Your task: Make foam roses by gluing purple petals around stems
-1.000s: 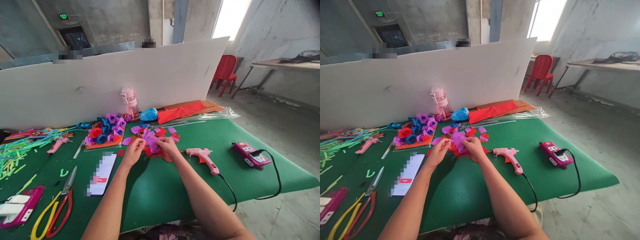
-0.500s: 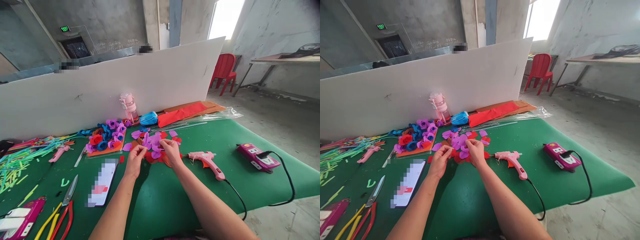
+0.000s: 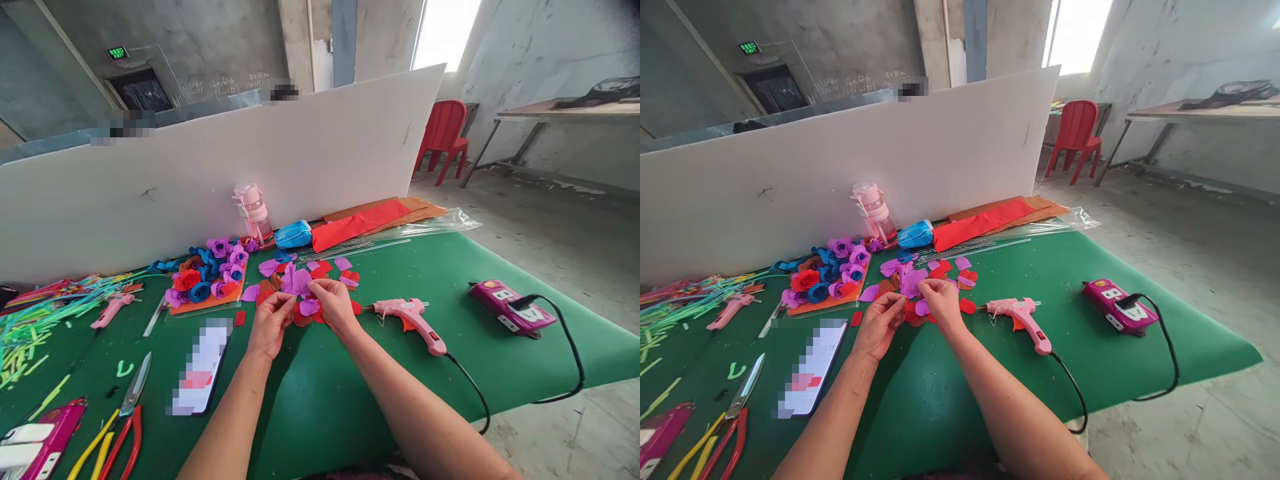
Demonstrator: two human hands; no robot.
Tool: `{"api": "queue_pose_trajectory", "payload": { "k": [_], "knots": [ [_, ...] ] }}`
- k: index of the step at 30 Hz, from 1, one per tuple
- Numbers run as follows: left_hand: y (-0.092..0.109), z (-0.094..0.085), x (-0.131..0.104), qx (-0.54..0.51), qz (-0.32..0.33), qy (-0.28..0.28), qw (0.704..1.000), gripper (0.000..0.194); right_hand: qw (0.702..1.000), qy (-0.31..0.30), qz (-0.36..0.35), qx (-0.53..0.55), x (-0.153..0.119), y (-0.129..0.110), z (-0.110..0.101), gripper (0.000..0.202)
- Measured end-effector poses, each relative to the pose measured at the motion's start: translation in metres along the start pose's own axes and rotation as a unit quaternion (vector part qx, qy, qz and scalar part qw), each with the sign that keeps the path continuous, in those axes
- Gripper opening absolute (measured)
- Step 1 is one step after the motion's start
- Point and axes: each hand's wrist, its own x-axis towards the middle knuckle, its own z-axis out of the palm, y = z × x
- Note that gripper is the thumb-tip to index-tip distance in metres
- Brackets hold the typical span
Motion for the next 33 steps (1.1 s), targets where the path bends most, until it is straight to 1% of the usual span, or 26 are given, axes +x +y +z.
{"api": "queue_pose_trajectory", "payload": {
  "k": [7, 11, 16, 23, 33],
  "knots": [
    [-0.001, 0.003, -0.002, 0.012, -0.001, -0.011, 1.0, 0.024, 1.0, 0.011, -0.011, 0.013, -0.001, -0.004, 0.0, 0.022],
    [-0.001, 0.005, -0.002, 0.014, -0.001, -0.006, 1.0, 0.023, 0.999, 0.013, 0.013, 0.047, -0.002, -0.009, 0.0, 0.021],
    [-0.001, 0.007, -0.003, 0.034, 0.018, 0.001, 0.999, 0.024, 0.994, 0.018, 0.057, 0.096, -0.002, -0.011, 0.0, 0.02],
    [-0.003, 0.007, -0.003, 0.026, 0.004, -0.02, 0.999, 0.022, 0.989, 0.011, 0.064, 0.13, -0.001, -0.013, -0.002, 0.018],
    [-0.004, 0.006, -0.003, 0.024, 0.005, -0.012, 1.0, 0.021, 0.985, -0.005, 0.07, 0.159, -0.003, -0.014, 0.0, 0.017]
  ]
}}
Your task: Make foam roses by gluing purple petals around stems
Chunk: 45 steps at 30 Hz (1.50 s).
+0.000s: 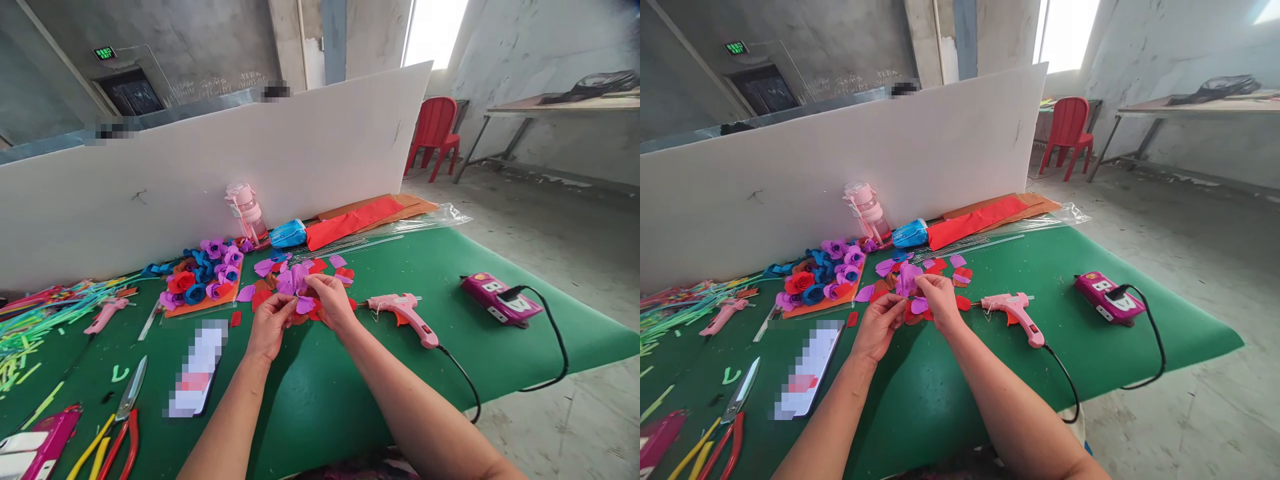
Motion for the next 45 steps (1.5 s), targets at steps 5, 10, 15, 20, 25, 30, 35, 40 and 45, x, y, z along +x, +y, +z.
{"api": "queue_pose_trajectory", "payload": {
  "k": [5, 10, 15, 20, 25, 30, 35, 40, 45],
  "knots": [
    [-0.0011, 0.0005, 0.0, -0.008, 0.002, -0.003, 1.0, 0.02, 1.0, -0.004, -0.008, 0.016, -0.0009, 0.0018, -0.0004, 0.019],
    [-0.0012, 0.0025, -0.0008, -0.018, -0.003, -0.006, 1.0, 0.02, 0.999, -0.009, -0.004, 0.036, -0.0009, 0.0013, 0.0002, 0.018],
    [-0.0005, 0.003, -0.0012, -0.014, -0.002, -0.007, 1.0, 0.02, 0.999, -0.014, 0.005, 0.037, -0.0013, 0.0016, 0.0011, 0.018],
    [0.0013, 0.0028, -0.0018, -0.014, 0.0, -0.004, 1.0, 0.021, 0.999, -0.002, -0.005, 0.034, -0.0016, -0.001, 0.0017, 0.017],
    [0.0034, 0.0031, -0.0022, -0.016, 0.003, 0.002, 1.0, 0.021, 0.998, 0.038, -0.041, 0.019, -0.0015, -0.0052, 0.0032, 0.018],
    [0.0037, 0.0047, -0.0023, -0.015, 0.0, 0.004, 1.0, 0.022, 0.997, 0.024, -0.064, -0.018, -0.0007, -0.0016, 0.0031, 0.018],
    [0.0024, 0.0059, -0.0027, -0.008, 0.0, -0.004, 1.0, 0.022, 0.998, -0.006, -0.064, -0.022, -0.0015, 0.0024, 0.0026, 0.019],
    [0.0007, 0.0062, -0.0028, -0.006, -0.005, -0.011, 1.0, 0.021, 0.999, -0.022, -0.038, -0.003, -0.0042, 0.0003, 0.0048, 0.019],
    [-0.0019, 0.0049, -0.0016, -0.006, -0.005, -0.013, 1.0, 0.02, 1.0, -0.018, -0.021, 0.013, -0.0056, -0.0022, 0.0067, 0.019]
  ]
}}
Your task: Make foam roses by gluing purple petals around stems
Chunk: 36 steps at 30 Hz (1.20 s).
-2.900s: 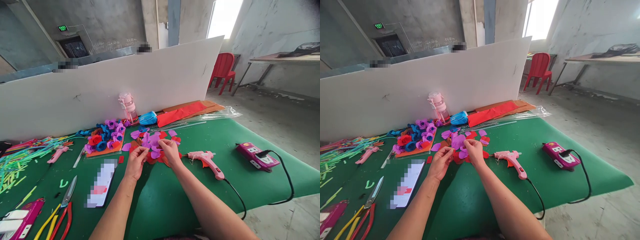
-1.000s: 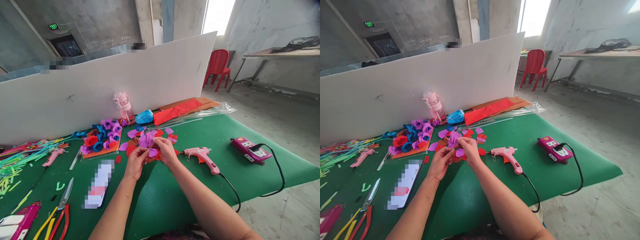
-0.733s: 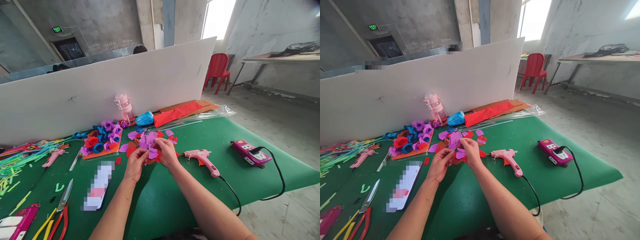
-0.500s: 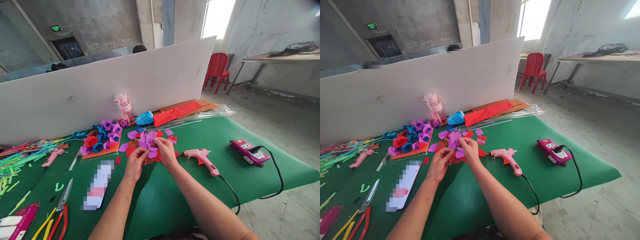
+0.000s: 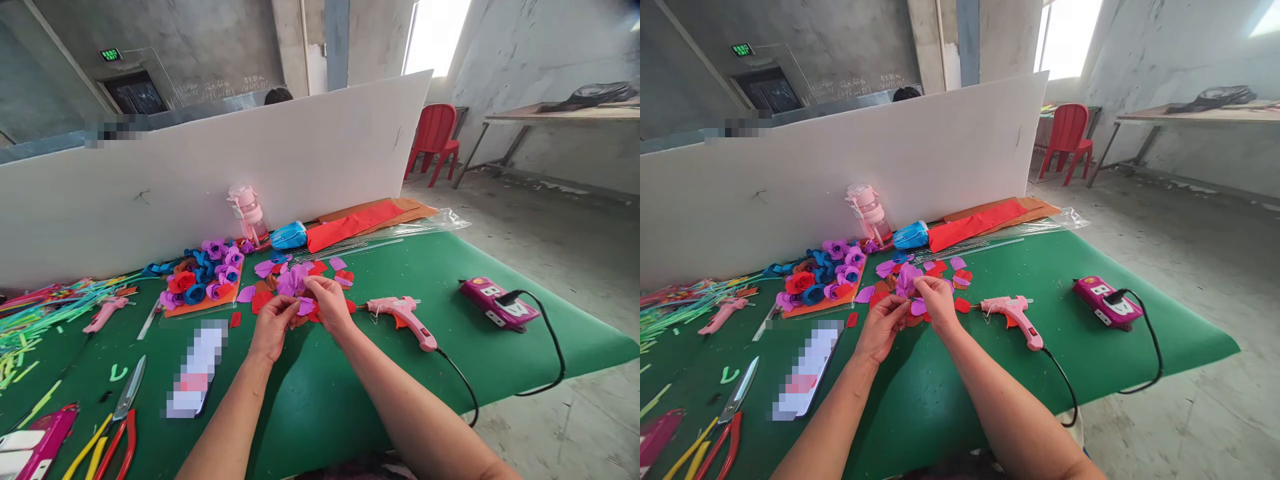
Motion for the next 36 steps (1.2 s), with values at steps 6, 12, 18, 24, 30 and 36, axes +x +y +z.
{"api": "queue_pose_trajectory", "payload": {
  "k": [6, 12, 18, 24, 30, 36],
  "knots": [
    [-0.0004, -0.0008, 0.0009, 0.0, 0.009, 0.003, 1.0, 0.02, 1.0, -0.008, 0.004, 0.008, -0.0002, 0.0011, -0.001, 0.019],
    [0.0005, 0.0002, 0.0009, -0.004, 0.004, 0.012, 1.0, 0.021, 1.0, -0.012, 0.002, 0.003, 0.0004, 0.0031, -0.002, 0.02],
    [0.0003, 0.0, 0.0011, -0.021, 0.001, 0.018, 1.0, 0.021, 0.999, -0.035, 0.004, 0.015, -0.0009, 0.0022, -0.0016, 0.02],
    [-0.001, -0.001, 0.0017, -0.05, 0.0, 0.017, 0.999, 0.021, 0.996, -0.083, 0.022, 0.0, -0.0042, -0.0005, 0.0011, 0.016],
    [-0.0002, -0.0017, 0.0017, -0.077, -0.002, 0.021, 0.997, 0.023, 0.996, -0.09, 0.026, 0.003, -0.0041, 0.0047, 0.0015, 0.03],
    [0.0018, 0.0022, -0.0005, -0.087, -0.002, 0.026, 0.996, 0.025, 0.996, -0.086, 0.016, -0.014, -0.004, 0.0074, 0.0023, 0.032]
  ]
}}
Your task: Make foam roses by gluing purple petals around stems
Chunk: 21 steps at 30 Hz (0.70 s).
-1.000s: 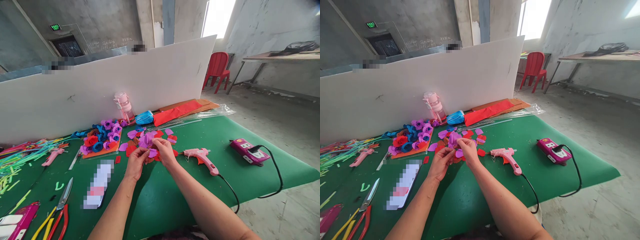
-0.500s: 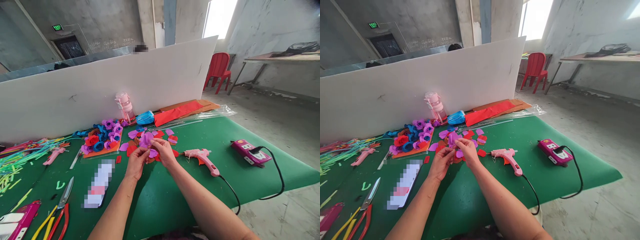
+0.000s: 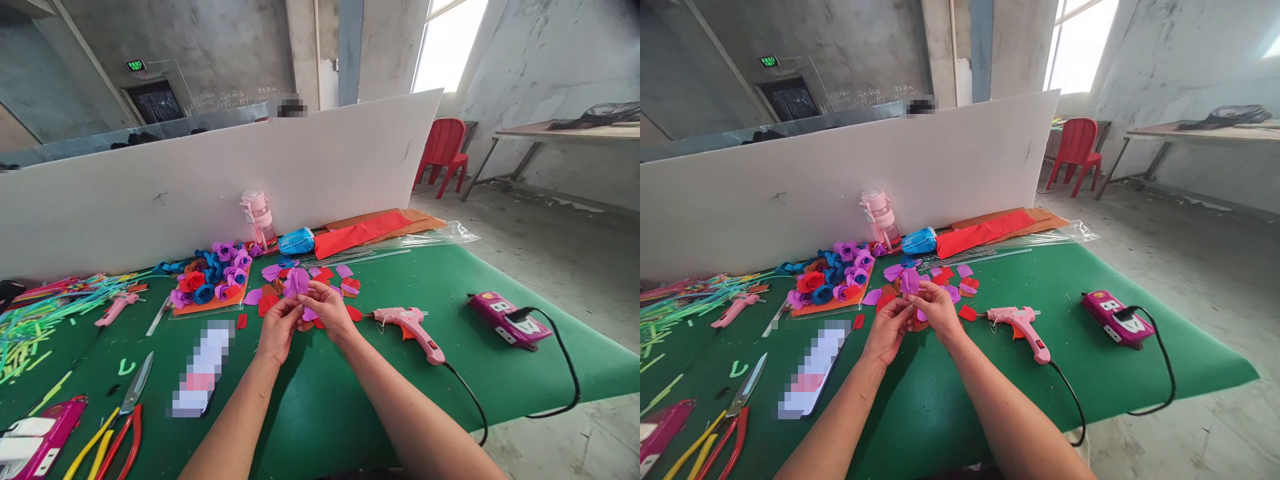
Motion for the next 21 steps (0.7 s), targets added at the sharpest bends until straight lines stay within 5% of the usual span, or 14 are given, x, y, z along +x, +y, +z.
{"api": "queue_pose_trajectory", "payload": {
  "k": [6, 13, 21],
  "knots": [
    [-0.0008, -0.0004, 0.0001, -0.011, -0.006, 0.003, 1.0, 0.029, 0.999, 0.032, 0.027, 0.014, 0.001, 0.0007, -0.0014, 0.037],
    [-0.0007, -0.0008, 0.0, -0.017, -0.012, 0.016, 1.0, 0.029, 0.999, -0.032, 0.028, -0.026, -0.0031, -0.0037, -0.0004, 0.028],
    [0.0014, 0.0014, -0.0012, -0.017, -0.018, -0.002, 1.0, 0.029, 0.999, -0.009, 0.017, -0.032, -0.0006, -0.001, -0.0017, 0.025]
  ]
}}
